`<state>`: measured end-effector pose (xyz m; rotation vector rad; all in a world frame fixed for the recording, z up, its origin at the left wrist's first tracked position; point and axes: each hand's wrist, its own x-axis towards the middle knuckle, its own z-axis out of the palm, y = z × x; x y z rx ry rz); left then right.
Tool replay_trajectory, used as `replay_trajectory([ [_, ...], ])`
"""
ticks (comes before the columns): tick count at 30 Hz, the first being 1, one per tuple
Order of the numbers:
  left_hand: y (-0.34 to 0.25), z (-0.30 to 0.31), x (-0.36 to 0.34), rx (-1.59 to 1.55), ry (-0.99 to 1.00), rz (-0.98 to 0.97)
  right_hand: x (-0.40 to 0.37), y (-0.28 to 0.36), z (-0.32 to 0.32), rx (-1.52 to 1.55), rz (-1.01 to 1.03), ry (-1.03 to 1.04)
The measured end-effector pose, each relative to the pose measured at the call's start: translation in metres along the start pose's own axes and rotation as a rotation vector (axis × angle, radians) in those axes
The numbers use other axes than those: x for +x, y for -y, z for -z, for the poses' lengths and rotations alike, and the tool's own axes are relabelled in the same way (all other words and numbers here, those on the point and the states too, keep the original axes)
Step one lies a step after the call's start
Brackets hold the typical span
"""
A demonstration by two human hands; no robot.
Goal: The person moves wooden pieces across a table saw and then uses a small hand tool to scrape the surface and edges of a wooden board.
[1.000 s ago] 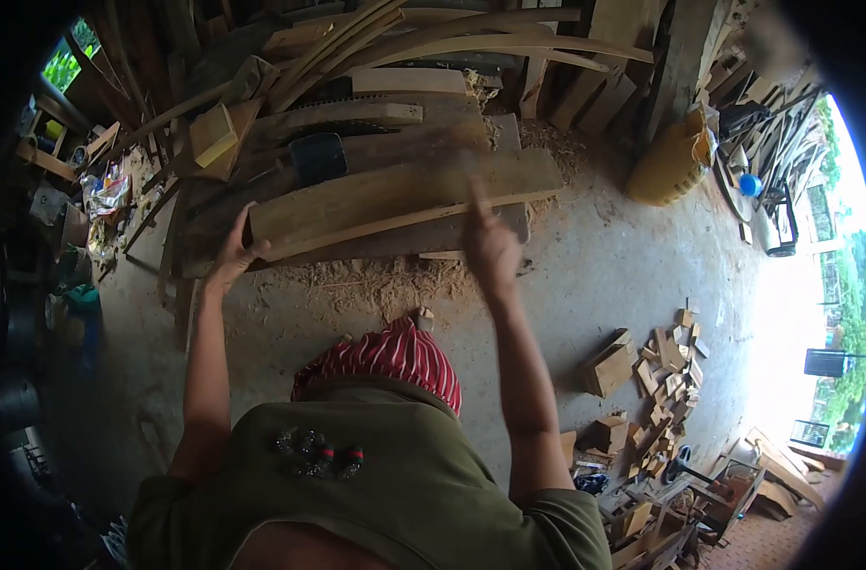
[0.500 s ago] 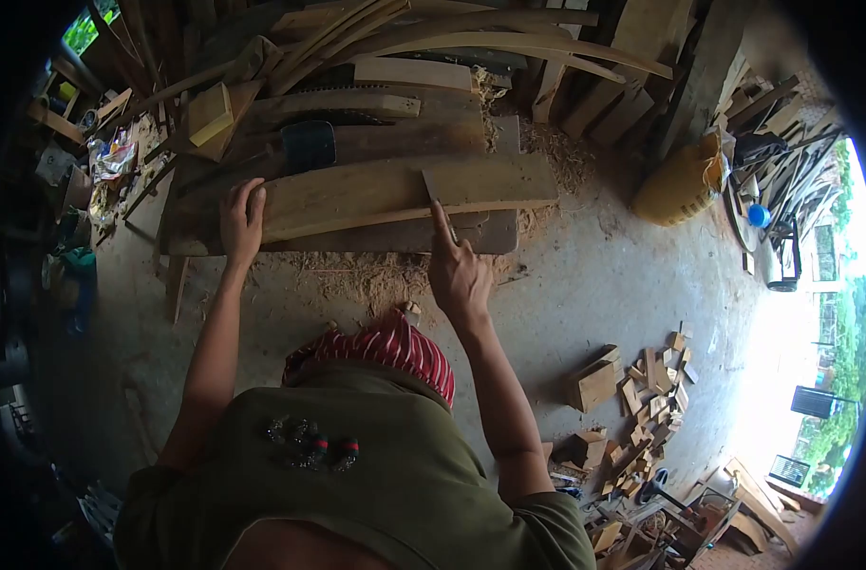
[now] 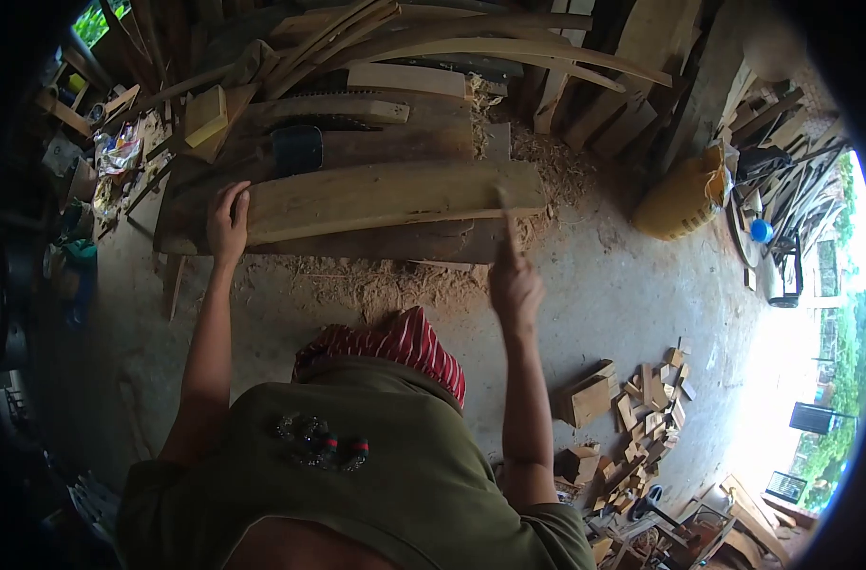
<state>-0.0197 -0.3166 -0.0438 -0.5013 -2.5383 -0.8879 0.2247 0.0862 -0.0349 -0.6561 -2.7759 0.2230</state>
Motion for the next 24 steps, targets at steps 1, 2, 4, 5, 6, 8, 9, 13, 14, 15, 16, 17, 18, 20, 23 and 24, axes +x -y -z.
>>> replay_trajectory([
  [1,0.001,0.000,0.000,0.004,-0.007,-0.017,0.005,-0.024,-0.001,0.000,-0.036,-0.033],
  [2,0.001,-0.001,-0.001,0.006,-0.010,-0.015,0.011,-0.041,-0.002,-0.004,-0.071,-0.071],
  [4,0.002,-0.001,0.001,0.004,-0.016,-0.029,0.024,-0.032,0.008,0.033,-0.157,-0.007],
  [5,0.001,-0.001,0.002,0.006,-0.019,-0.027,0.027,-0.014,0.007,0.049,-0.082,0.003],
  [6,0.000,-0.001,0.002,-0.003,-0.020,-0.026,0.027,0.007,0.005,0.066,-0.007,0.016],
  [8,-0.002,0.000,-0.001,-0.008,-0.014,-0.028,0.021,0.049,-0.004,0.041,0.213,0.006],
  [9,-0.002,-0.001,0.000,0.001,-0.012,-0.032,0.023,0.053,0.000,0.064,0.240,-0.007],
  [13,-0.005,0.001,-0.001,0.027,-0.039,-0.028,0.049,-0.066,-0.026,-0.134,-0.060,0.030],
  [14,-0.002,0.001,-0.002,0.027,-0.037,-0.028,0.053,-0.075,-0.012,-0.121,-0.150,0.052],
  [15,0.000,0.000,-0.001,0.025,-0.038,-0.028,0.052,-0.058,0.007,-0.144,-0.208,0.081],
  [16,0.000,-0.003,0.000,0.023,-0.042,-0.025,0.047,-0.043,0.010,-0.203,-0.106,0.078],
  [17,-0.002,-0.003,0.000,0.019,-0.040,-0.019,0.043,-0.018,0.000,-0.104,0.014,0.003],
  [18,-0.004,-0.001,0.000,0.011,-0.037,-0.010,0.038,-0.001,-0.008,-0.006,0.130,-0.065],
  [20,-0.005,-0.001,-0.002,0.004,-0.028,-0.009,0.037,0.005,-0.007,-0.055,0.154,0.005],
  [23,-0.002,0.001,0.000,0.004,-0.034,-0.051,0.062,-0.051,-0.021,-0.132,0.110,-0.057],
  [24,-0.002,0.001,-0.001,-0.006,-0.032,-0.034,0.066,-0.052,0.000,-0.074,-0.053,0.037],
])
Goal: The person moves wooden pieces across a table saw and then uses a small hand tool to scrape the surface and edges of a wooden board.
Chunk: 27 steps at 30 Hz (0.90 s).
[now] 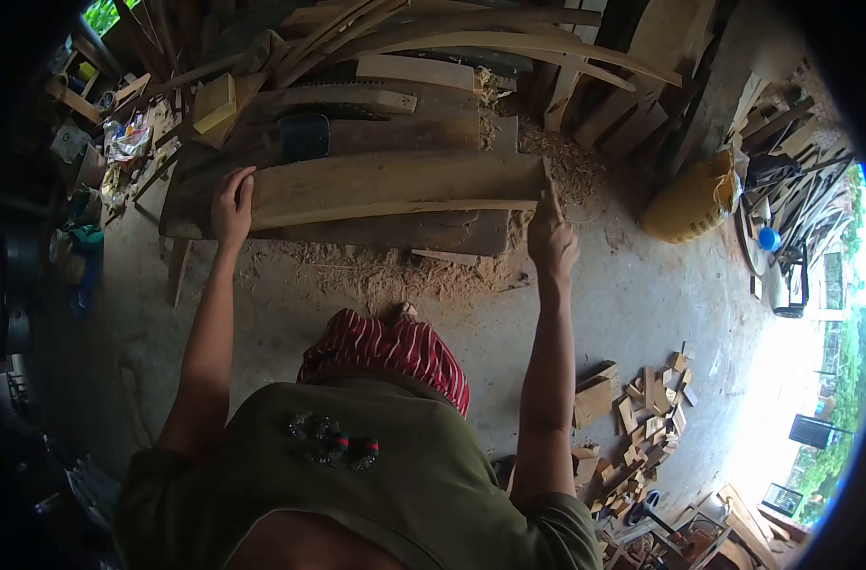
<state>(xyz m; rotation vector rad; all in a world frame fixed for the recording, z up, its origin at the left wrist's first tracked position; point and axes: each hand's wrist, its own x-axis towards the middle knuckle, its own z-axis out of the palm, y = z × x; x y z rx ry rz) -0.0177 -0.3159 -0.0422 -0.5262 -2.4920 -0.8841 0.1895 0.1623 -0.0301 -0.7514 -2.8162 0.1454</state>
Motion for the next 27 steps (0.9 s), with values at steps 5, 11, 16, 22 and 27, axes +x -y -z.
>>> replay_trajectory([
  [5,0.002,-0.001,-0.001,0.007,0.001,-0.001,-0.036,0.059,-0.007,0.063,0.359,-0.194],
  [11,0.000,-0.002,0.001,-0.050,0.014,0.019,-0.014,0.023,-0.019,0.042,0.116,-0.109],
  [16,0.005,0.000,-0.002,-0.065,0.027,0.011,-0.026,0.048,-0.006,0.145,0.027,-0.039],
  [22,0.017,-0.007,-0.002,-0.100,0.049,0.004,-0.035,0.067,-0.016,0.064,0.043,0.001],
  [27,0.016,-0.006,-0.007,-0.187,-0.018,0.082,-0.015,0.017,-0.020,0.193,-0.269,0.026],
])
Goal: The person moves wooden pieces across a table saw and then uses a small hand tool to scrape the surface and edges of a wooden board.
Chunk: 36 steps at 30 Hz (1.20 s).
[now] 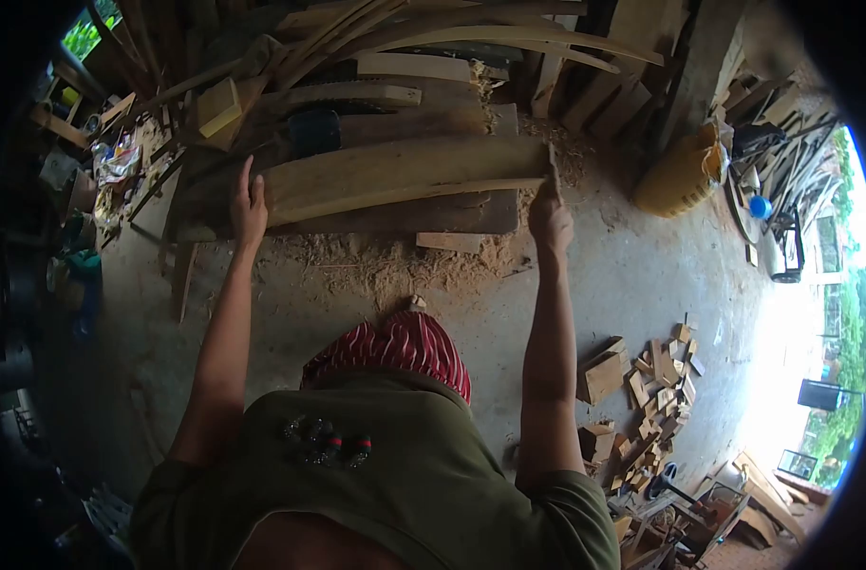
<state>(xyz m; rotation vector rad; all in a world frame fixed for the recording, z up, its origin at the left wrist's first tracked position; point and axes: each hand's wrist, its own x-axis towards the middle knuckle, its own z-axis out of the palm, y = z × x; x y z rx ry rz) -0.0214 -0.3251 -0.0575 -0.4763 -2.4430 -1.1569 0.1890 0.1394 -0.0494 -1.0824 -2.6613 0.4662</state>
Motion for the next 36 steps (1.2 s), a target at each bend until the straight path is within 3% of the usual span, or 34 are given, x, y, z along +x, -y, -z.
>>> replay_trajectory([
  [3,0.017,-0.014,-0.006,-0.082,-0.137,0.121,-0.032,0.043,0.008,0.017,0.102,-0.033],
  [4,0.020,-0.017,-0.011,-0.231,-0.102,0.381,-0.052,0.057,0.002,0.047,0.268,-0.101],
  [5,0.025,-0.016,-0.016,-0.381,-0.073,0.639,-0.061,0.063,0.002,0.063,0.294,-0.082],
  [7,0.004,0.003,-0.023,-0.447,-0.006,0.598,-0.066,0.067,0.001,-0.001,0.323,0.041],
  [9,0.008,0.007,-0.033,-0.344,-0.033,0.648,-0.042,0.023,-0.014,-0.032,0.181,-0.021],
  [11,0.012,0.004,-0.036,-0.409,0.009,0.690,-0.039,0.030,-0.019,-0.104,0.280,-0.145],
  [13,-0.018,0.020,-0.032,-0.419,0.006,0.734,-0.054,0.046,-0.045,-0.703,0.564,-0.370],
  [15,-0.024,0.020,-0.033,-0.467,0.001,0.769,-0.097,0.113,-0.048,-0.296,0.461,-0.096],
  [19,0.004,0.005,-0.041,-0.522,-0.014,0.625,-0.142,0.193,-0.034,-0.179,0.581,0.124],
  [20,0.003,0.005,-0.041,-0.494,-0.011,0.620,-0.143,0.197,-0.026,0.051,0.583,0.230],
  [21,0.002,0.006,-0.039,-0.465,-0.012,0.615,-0.135,0.190,-0.029,0.047,0.582,0.224],
  [23,-0.011,0.015,-0.038,-0.451,0.001,0.620,-0.104,0.165,-0.034,0.457,0.786,-0.110],
  [25,-0.012,0.019,-0.040,-0.436,0.014,0.630,-0.095,0.154,0.013,0.670,0.112,0.417],
  [26,-0.008,0.016,-0.041,-0.445,0.020,0.593,-0.092,0.141,0.020,0.665,0.114,0.417],
  [28,-0.010,0.016,-0.038,-0.457,0.020,0.553,-0.088,0.130,0.032,1.147,-0.125,0.689],
  [33,-0.005,0.018,-0.039,-0.405,0.029,0.461,-0.110,0.134,0.008,1.307,-0.253,0.630],
  [35,-0.003,0.017,-0.039,-0.412,0.033,0.443,-0.108,0.124,-0.005,0.832,-0.013,0.433],
  [36,0.000,0.016,-0.039,-0.417,0.034,0.425,-0.113,0.130,0.003,0.820,0.010,0.346],
])
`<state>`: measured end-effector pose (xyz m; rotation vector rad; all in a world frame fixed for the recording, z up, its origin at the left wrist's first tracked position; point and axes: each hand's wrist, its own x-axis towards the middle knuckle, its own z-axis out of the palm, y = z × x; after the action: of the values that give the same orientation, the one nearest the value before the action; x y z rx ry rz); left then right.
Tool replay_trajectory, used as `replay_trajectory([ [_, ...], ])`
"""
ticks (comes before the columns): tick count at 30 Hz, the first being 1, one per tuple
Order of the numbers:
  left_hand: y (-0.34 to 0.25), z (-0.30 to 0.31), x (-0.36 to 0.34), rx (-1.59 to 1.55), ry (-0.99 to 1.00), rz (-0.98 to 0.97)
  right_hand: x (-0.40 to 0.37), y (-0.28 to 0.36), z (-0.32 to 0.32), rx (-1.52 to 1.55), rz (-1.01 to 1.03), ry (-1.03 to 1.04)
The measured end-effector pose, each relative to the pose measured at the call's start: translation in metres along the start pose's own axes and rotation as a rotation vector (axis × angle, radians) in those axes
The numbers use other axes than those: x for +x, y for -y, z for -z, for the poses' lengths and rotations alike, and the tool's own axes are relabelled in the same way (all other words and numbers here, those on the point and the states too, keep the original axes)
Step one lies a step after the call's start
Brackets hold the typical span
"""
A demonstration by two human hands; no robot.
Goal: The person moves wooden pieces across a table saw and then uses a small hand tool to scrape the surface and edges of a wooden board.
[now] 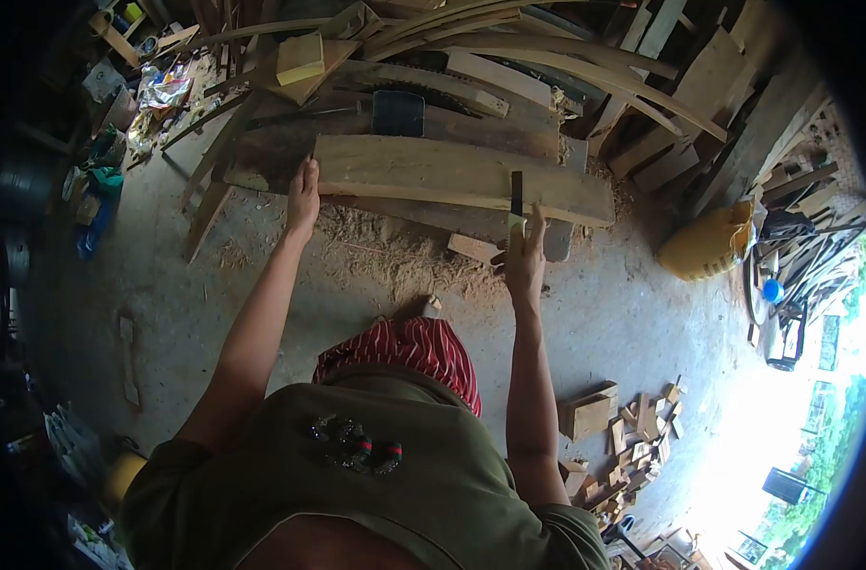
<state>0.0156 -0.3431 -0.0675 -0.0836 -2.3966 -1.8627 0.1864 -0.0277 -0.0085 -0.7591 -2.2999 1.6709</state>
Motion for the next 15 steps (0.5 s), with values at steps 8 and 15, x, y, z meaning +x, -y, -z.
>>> replay_trajectory([
  [8,-0.001,-0.003,-0.002,0.043,-0.051,0.034,0.038,-0.059,-0.002,-0.549,0.702,-0.393],
  [15,0.004,-0.004,-0.002,0.013,-0.032,0.033,0.009,-0.019,-0.022,-0.201,0.245,-0.067],
])
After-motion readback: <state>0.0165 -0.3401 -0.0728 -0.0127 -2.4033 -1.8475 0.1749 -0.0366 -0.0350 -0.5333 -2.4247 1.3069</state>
